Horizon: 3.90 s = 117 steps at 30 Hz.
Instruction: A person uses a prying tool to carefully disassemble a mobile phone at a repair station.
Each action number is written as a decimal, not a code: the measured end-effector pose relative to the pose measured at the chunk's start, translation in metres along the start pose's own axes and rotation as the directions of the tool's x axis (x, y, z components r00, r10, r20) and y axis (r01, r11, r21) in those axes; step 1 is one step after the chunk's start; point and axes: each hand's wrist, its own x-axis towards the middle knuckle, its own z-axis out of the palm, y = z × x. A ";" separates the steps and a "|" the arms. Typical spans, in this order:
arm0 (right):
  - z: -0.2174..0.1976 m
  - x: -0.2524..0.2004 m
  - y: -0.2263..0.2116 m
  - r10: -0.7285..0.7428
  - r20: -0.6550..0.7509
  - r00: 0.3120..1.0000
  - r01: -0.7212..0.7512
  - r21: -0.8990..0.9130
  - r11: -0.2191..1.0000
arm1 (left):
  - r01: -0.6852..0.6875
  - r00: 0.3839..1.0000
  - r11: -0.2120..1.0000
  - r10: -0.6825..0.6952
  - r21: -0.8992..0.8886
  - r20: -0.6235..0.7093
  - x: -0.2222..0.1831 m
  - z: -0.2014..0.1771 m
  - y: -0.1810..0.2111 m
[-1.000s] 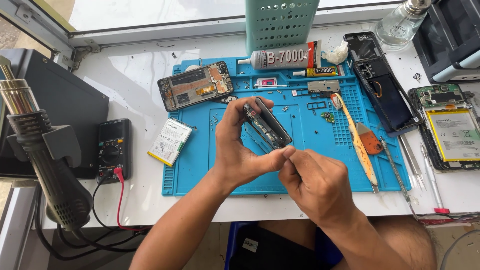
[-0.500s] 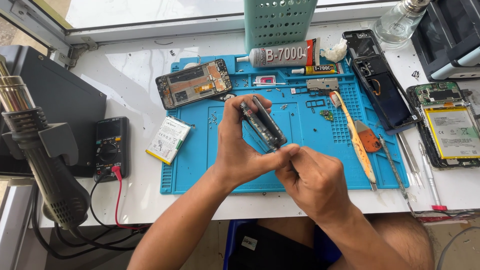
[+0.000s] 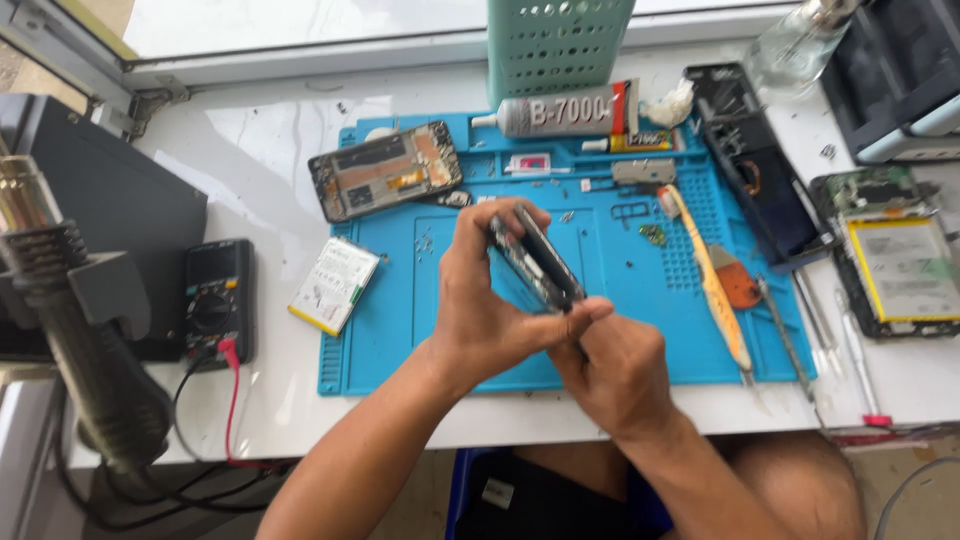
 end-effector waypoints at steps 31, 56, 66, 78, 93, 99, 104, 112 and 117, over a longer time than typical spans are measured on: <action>-0.056 0.011 0.020 0.152 0.176 0.973 -0.138 -0.090 0.986 | -0.032 0.999 0.999 0.031 0.029 0.035 0.003 -0.006 -0.004; -0.053 0.050 0.022 0.093 0.493 0.865 -0.307 0.375 0.875 | -0.180 0.915 0.983 0.183 -0.043 0.358 0.006 -0.008 -0.003; -0.038 0.037 0.037 0.021 0.255 0.967 -0.145 0.479 0.866 | -0.199 0.867 0.980 0.179 -0.006 0.465 0.003 -0.012 -0.007; -0.035 0.023 0.039 0.050 0.114 0.992 -0.095 0.424 0.901 | -0.202 0.919 0.960 0.255 -0.197 0.302 -0.007 0.000 -0.028; -0.041 0.021 0.033 0.092 0.138 0.986 -0.146 0.452 0.880 | -0.216 0.959 0.889 0.270 -0.403 0.081 -0.021 0.012 -0.045; -0.038 0.013 0.036 0.135 0.153 0.979 -0.203 0.638 0.743 | -0.187 0.979 0.832 0.203 -0.523 -0.027 -0.020 0.012 -0.042; -0.033 0.008 0.035 0.145 0.093 0.985 -0.169 0.683 0.710 | -0.149 0.989 0.787 0.127 -0.599 -0.079 -0.018 0.012 -0.035; -0.020 -0.001 0.037 0.084 -0.052 0.995 -0.025 0.689 0.724 | -0.285 0.958 0.848 0.236 -0.446 -0.164 -0.014 0.008 -0.030; -0.018 0.002 0.035 0.048 -0.076 0.996 0.014 0.657 0.754 | -0.282 0.959 0.853 0.237 -0.439 -0.156 -0.014 0.004 -0.034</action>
